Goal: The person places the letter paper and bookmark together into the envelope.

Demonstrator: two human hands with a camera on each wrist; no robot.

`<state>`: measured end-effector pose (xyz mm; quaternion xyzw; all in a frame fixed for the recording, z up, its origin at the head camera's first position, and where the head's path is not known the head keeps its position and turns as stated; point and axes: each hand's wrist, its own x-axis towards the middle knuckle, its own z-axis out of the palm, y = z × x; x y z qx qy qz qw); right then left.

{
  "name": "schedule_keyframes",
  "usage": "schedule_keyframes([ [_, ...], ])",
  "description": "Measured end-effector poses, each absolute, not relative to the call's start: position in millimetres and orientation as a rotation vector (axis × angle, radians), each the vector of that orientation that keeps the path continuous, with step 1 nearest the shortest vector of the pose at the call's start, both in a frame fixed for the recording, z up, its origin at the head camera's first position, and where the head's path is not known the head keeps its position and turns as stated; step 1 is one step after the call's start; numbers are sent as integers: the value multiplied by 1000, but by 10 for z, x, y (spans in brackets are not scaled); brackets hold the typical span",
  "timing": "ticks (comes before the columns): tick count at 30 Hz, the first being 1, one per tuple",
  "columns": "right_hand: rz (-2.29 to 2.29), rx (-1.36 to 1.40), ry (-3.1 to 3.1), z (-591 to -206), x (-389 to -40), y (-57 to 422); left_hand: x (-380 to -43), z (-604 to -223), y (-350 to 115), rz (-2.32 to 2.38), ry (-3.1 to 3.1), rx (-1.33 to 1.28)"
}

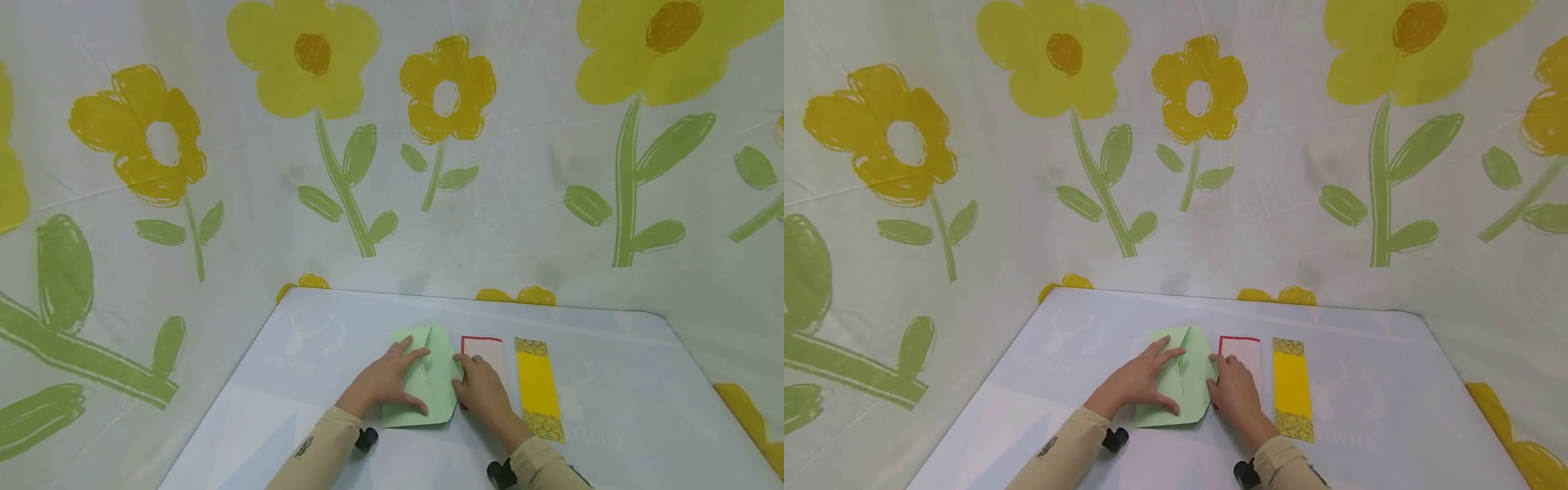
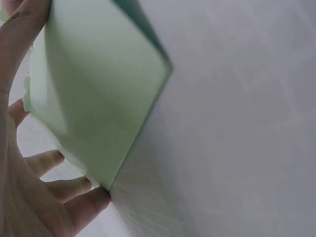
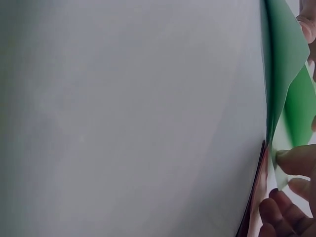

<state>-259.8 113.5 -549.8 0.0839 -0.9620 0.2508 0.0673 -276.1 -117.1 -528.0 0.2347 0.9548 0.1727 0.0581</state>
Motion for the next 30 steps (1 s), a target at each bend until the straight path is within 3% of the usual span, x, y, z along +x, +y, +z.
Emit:
schedule_keyframes([
  [30,661,75,-2922,-5406,-2601,1398,-2779,-5299,-1175,536,2893,708],
])
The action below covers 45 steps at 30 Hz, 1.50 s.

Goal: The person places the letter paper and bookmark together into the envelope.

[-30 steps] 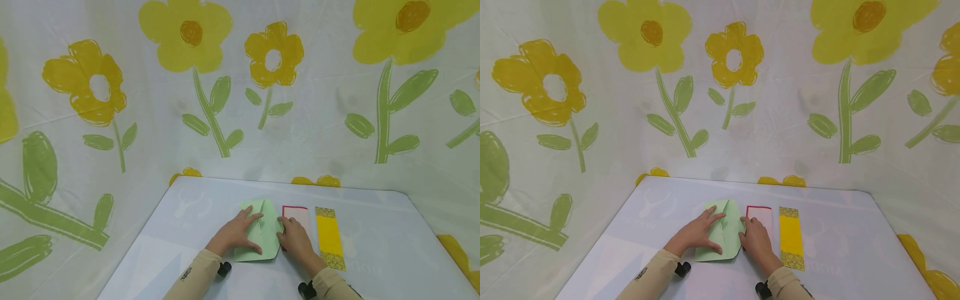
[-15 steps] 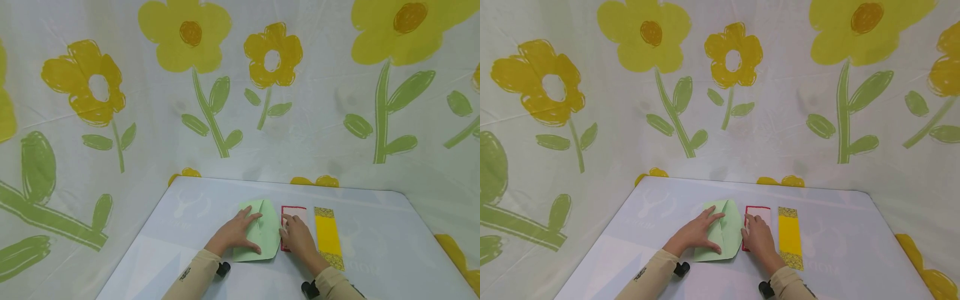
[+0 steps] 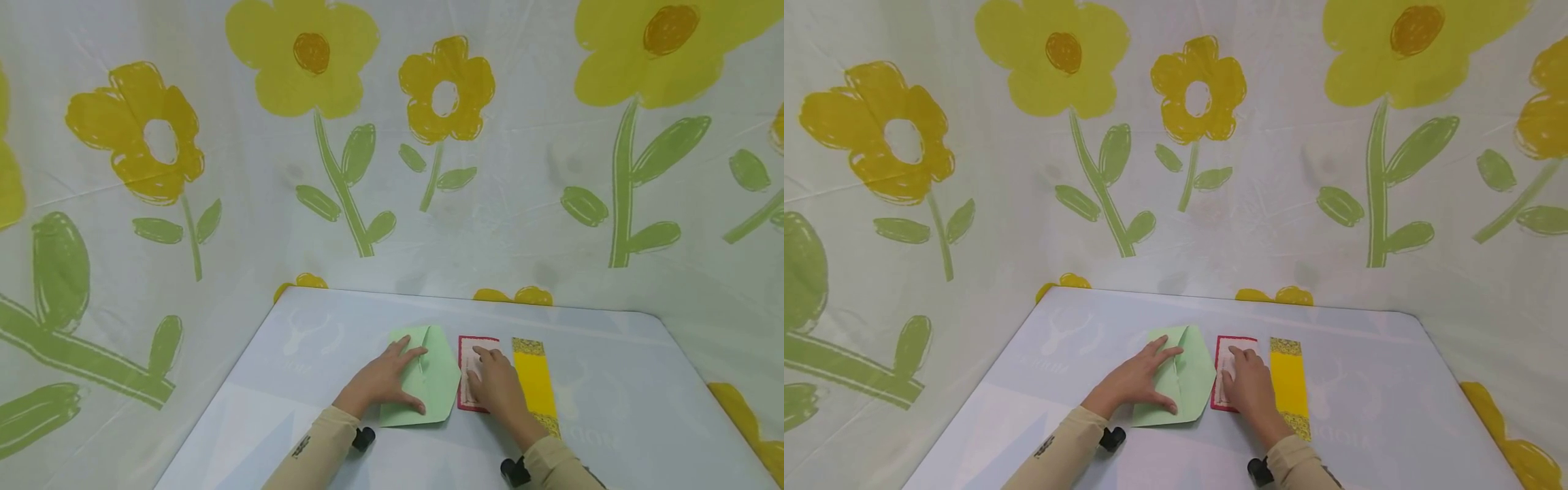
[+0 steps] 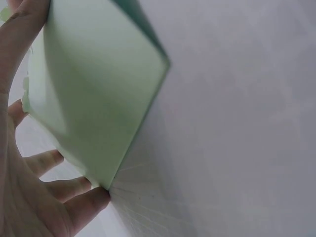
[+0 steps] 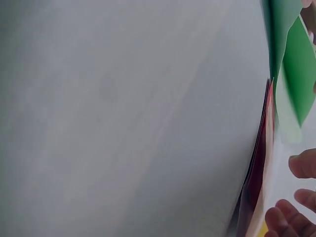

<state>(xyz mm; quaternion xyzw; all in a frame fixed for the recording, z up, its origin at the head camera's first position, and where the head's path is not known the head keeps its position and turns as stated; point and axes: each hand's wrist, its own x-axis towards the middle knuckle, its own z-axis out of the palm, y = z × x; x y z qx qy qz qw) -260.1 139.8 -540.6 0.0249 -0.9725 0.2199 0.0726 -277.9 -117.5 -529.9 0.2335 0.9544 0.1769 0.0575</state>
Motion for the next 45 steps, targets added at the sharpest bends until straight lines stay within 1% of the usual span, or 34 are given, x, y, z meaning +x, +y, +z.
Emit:
schedule_keyframes([
  [14,687,-18,-2945,-5438,-2602,1523,-2764,-5279,-1178,547,2896,714],
  [27,653,-50,-2932,-5458,-2602,1611,-2769,-5290,-1190,553,2890,721],
  [45,765,-138,-2989,-5385,-2583,1690,-2781,-5302,-1191,531,2894,718],
])
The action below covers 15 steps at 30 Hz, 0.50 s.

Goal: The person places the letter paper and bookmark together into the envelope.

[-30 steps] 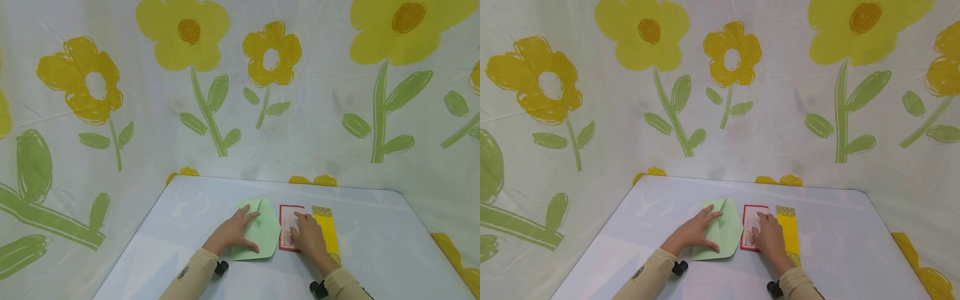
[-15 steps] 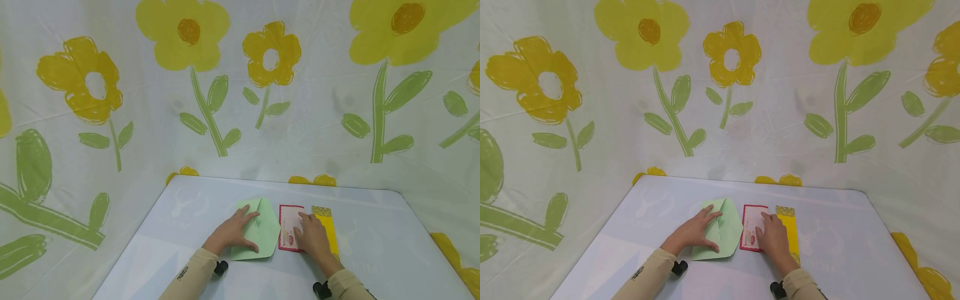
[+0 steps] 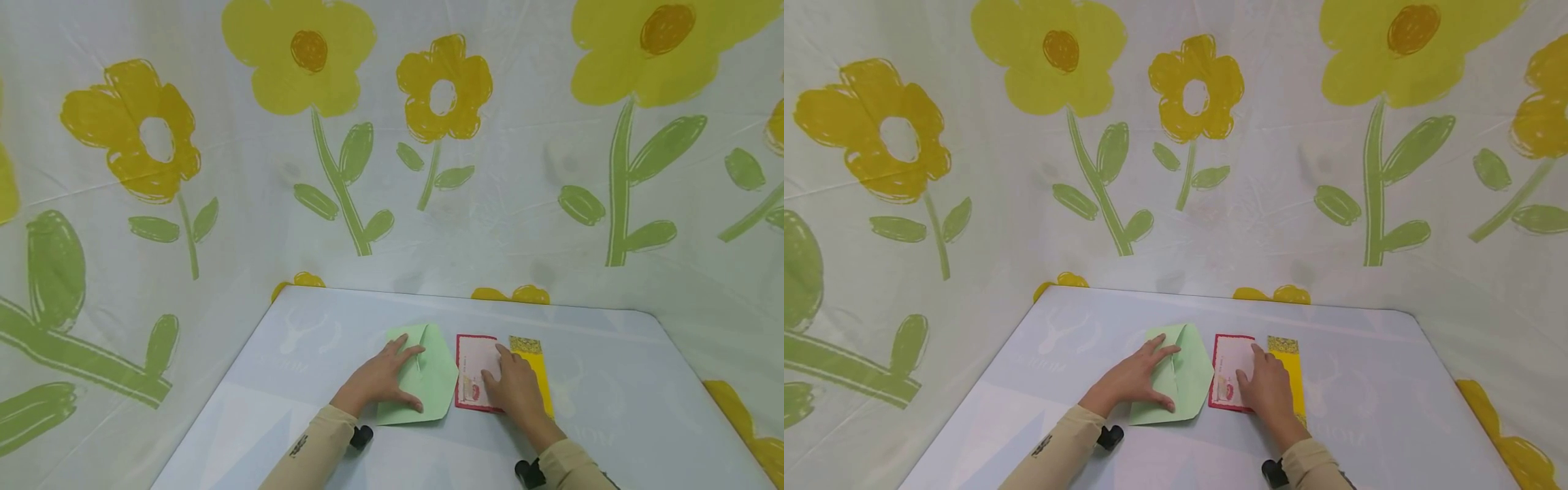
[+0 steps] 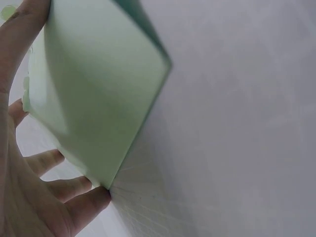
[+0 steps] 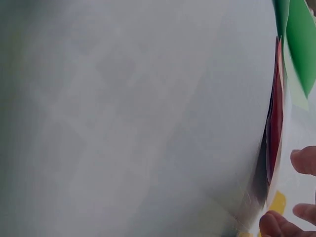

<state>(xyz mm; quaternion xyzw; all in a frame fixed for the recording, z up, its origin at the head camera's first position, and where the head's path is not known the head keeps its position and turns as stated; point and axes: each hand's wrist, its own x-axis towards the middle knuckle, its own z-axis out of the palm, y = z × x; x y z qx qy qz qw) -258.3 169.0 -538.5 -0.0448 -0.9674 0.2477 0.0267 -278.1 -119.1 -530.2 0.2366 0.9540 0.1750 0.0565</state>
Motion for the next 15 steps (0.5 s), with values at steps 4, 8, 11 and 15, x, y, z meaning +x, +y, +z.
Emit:
schedule_keyframes([
  [4,770,-154,-2996,-5391,-2578,1690,-2780,-5304,-1191,535,2896,718],
  [8,753,-132,-3003,-5407,-2566,1700,-2775,-5301,-1190,548,2891,715],
  [11,739,-116,-3008,-5415,-2561,1706,-2770,-5294,-1190,555,2889,703],
  [15,727,-108,-3018,-5417,-2572,1715,-2763,-5286,-1190,555,2889,704],
])
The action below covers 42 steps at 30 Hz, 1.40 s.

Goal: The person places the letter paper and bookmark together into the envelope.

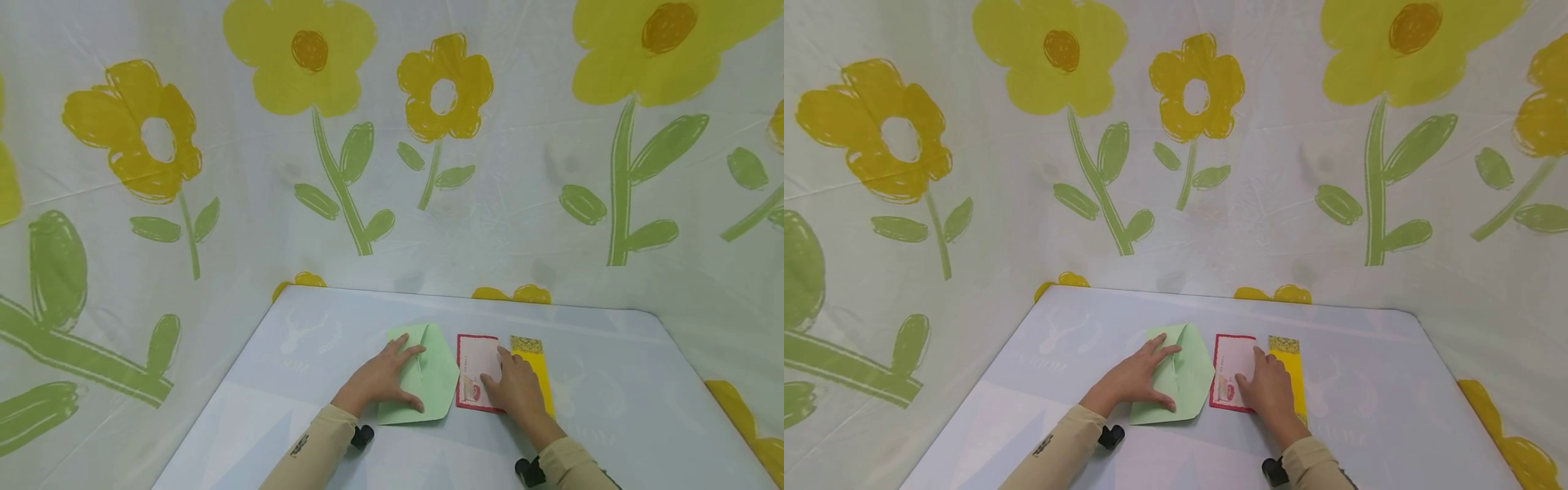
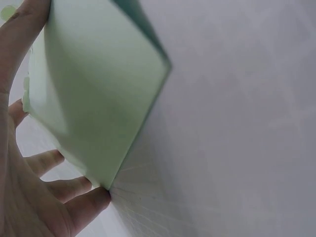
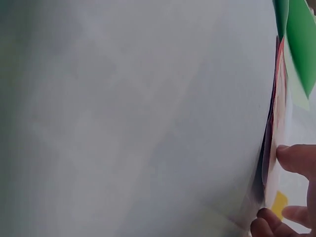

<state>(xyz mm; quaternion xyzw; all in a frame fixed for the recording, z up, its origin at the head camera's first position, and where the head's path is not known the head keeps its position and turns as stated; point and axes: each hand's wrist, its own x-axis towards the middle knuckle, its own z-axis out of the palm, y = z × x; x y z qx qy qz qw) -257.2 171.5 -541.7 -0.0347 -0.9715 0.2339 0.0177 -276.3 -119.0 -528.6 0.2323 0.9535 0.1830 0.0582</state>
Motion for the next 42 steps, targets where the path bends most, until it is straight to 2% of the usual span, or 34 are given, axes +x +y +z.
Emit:
schedule_keyframes([
  [42,880,-69,-3010,-5418,-2563,1695,-2761,-5272,-1179,538,2893,697],
])
